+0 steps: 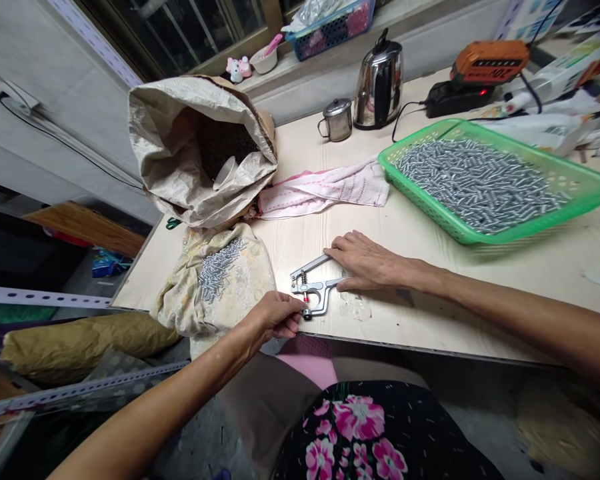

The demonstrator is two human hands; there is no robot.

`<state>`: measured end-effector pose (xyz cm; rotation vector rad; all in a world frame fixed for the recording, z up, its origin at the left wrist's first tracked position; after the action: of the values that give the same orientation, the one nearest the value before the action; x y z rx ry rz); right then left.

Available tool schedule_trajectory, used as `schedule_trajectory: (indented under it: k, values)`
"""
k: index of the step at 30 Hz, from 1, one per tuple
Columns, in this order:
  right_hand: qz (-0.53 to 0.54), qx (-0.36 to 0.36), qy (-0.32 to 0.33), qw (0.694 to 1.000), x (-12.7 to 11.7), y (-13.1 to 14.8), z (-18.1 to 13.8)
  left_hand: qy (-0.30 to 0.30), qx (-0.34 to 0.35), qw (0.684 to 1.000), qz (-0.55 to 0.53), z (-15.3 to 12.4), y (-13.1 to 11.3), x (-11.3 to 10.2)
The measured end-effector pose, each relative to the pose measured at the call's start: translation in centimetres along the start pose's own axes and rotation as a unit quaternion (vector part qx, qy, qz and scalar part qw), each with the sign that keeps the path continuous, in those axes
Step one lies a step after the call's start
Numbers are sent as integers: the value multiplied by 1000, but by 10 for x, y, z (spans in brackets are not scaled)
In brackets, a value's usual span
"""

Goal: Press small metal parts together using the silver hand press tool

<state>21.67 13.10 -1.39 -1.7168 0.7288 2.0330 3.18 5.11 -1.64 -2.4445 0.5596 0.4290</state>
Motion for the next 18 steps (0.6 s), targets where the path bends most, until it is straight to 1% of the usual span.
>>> schedule_trajectory:
  k: [1, 2, 3, 4, 5, 7, 9, 12, 13, 15, 18]
  values:
    - [9, 0, 0, 1000, 0, 1, -1, -46, 62, 995, 61, -4, -8, -4]
    - [20, 0, -1, 1000, 0, 1, -1, -96, 139, 978, 125, -9, -18, -6]
    - [30, 1, -1, 1000, 0, 2, -2, -138, 220, 948, 184, -15, -29, -5]
    - [41, 2, 0, 999, 0, 2, -2, -166, 292, 913, 233, -20, -39, 0]
    - [49, 6, 5, 999, -1, 2, -3, -175, 348, 879, 273, -23, -48, 7]
    - [58, 10, 29, 998, -1, 2, -4, -155, 416, 827, 344, -22, -60, 24]
    - [54, 18, 64, 996, -3, 3, -5, -128, 442, 789, 406, -15, -69, 37]
    - [22, 59, 104, 993, -10, 0, -8, -101, 453, 758, 458, -5, -80, 45]
    - [10, 73, 110, 991, -13, -1, -9, -95, 458, 754, 462, -3, -83, 46]
    - [-11, 82, 110, 990, -17, 1, -11, -81, 468, 757, 450, 0, -87, 46]
    - [-34, 74, 93, 992, -14, 7, -12, -72, 475, 779, 403, 5, -89, 45]
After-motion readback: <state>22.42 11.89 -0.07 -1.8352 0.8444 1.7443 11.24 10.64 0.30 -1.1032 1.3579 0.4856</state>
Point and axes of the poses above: each hand's wrist, its own z-axis towards the middle knuckle, its own x-axis out of the palm, y = z × x, the point moved 6 cm from there along z, towards the middle knuckle, and after that the axes turned 6 degrees about -z, right-handed, at the moved point
